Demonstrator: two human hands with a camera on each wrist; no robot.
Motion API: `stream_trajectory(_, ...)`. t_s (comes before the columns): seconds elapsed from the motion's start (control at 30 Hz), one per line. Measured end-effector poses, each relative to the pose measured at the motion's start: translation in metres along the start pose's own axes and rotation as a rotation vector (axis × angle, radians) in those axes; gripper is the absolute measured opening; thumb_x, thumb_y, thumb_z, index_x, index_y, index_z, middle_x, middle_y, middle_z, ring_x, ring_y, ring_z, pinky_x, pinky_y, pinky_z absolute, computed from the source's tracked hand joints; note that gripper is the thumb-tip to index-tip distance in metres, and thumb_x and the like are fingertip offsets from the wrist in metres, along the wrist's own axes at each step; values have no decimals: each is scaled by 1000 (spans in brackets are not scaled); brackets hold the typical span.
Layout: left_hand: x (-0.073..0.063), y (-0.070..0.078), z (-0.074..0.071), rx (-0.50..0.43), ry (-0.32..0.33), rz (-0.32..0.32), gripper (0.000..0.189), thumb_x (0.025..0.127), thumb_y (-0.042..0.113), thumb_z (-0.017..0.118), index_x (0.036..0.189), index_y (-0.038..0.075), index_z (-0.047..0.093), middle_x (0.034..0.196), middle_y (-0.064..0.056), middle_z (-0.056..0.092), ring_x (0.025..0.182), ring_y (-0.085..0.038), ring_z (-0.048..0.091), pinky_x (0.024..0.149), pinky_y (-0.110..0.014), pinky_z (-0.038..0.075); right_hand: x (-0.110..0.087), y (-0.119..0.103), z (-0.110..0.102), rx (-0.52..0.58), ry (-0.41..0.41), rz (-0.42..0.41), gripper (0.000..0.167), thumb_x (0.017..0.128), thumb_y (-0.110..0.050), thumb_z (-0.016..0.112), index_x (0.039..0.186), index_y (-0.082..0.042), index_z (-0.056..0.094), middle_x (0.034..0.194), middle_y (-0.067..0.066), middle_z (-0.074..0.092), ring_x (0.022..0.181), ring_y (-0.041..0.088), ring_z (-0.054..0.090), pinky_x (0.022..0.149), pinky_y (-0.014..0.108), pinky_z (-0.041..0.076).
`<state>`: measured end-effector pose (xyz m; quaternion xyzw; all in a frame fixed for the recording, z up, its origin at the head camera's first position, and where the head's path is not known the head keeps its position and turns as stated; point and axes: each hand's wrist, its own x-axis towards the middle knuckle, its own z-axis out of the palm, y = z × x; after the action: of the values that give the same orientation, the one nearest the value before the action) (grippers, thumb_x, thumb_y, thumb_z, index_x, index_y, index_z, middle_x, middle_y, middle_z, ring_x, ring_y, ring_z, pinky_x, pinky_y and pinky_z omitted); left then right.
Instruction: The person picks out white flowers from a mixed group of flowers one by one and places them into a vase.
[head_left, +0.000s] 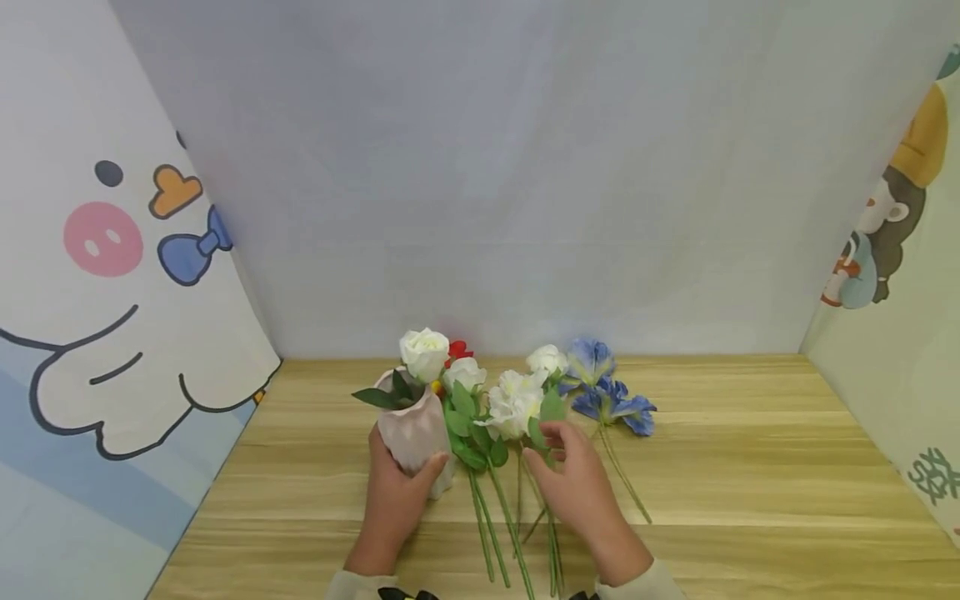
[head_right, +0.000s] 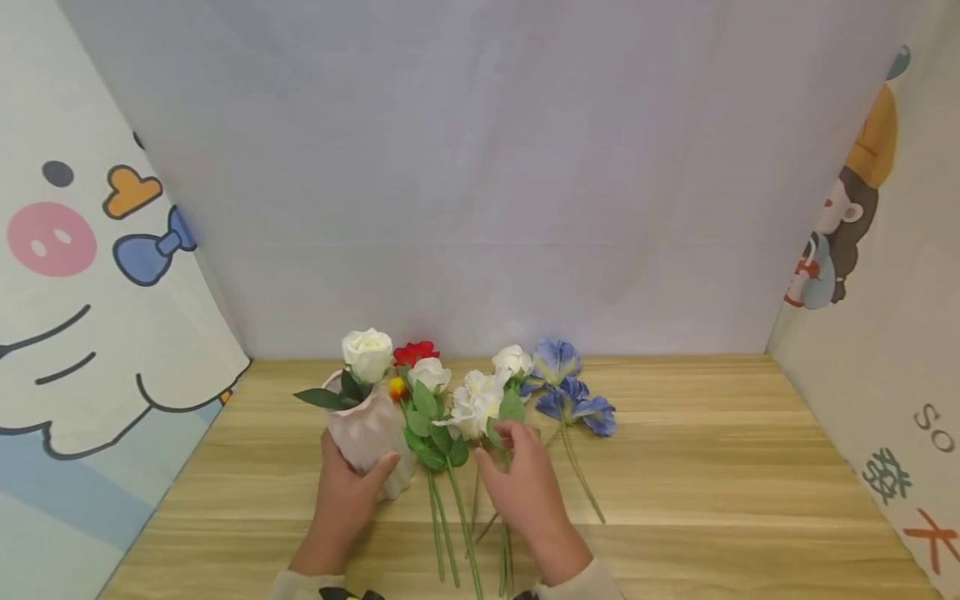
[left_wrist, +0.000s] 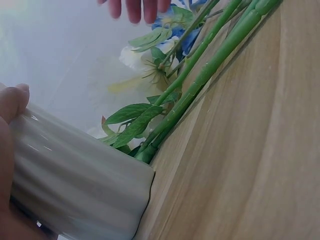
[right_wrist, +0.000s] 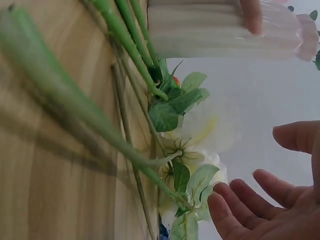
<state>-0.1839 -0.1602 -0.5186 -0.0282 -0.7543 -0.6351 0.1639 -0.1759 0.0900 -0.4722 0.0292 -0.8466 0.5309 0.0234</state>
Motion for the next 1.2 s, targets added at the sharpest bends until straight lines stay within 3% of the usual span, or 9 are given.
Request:
stream_trajectory(0.13, 0, 0, -1, -7, -6, 0, 95, 87, 14, 85, 157, 18, 22, 139, -14, 47, 118, -29, 53, 99, -50, 43, 2, 5, 0, -40, -9, -10, 45, 99, -21, 72, 136, -2, 58, 131, 14, 60, 119, 34, 59, 101, 51, 49)
stream_trajectory(0.3, 1, 0, -2, 1, -15, -7, 96, 87, 14, 85, 158, 17, 20, 140, -15, 46, 119, -29, 53, 99, -50, 43, 4, 12, 0, -94, -60, 22, 45, 96, -14, 75, 136, 1, 59, 128, 15, 63, 108, 30, 64, 85, 44, 57)
stream_trajectory(0.47, 1, 4, -3, 3, -11, -18, 94, 87, 14, 84, 157, 16, 21, 139, -15, 46, 118, -30, 52, 99, -51, 42, 7, 17, 3, -143, -112, 33, 45, 95, -12, 76, 136, 1, 60, 127, 15, 65, 100, 25, 65, 75, 39, 57)
stream_trajectory(0.8, 2, 7, -2, 8, 11, -21, 94, 85, 10, 84, 156, 11, 23, 137, -17, 48, 119, -31, 52, 101, -52, 41, 9, 16, 6, -159, -130, -9, 41, 93, -2, 74, 131, 3, 62, 124, 17, 67, 102, 29, 67, 78, 39, 58)
stream_trajectory(1.2, -1, 5, -3, 15, -26, -49, 93, 88, 16, 84, 156, 18, 21, 136, -15, 47, 118, -30, 53, 100, -51, 42, 7, 20, 9, -182, -140, 0, 36, 90, 9, 68, 126, 4, 63, 111, 11, 70, 100, 31, 67, 82, 44, 57)
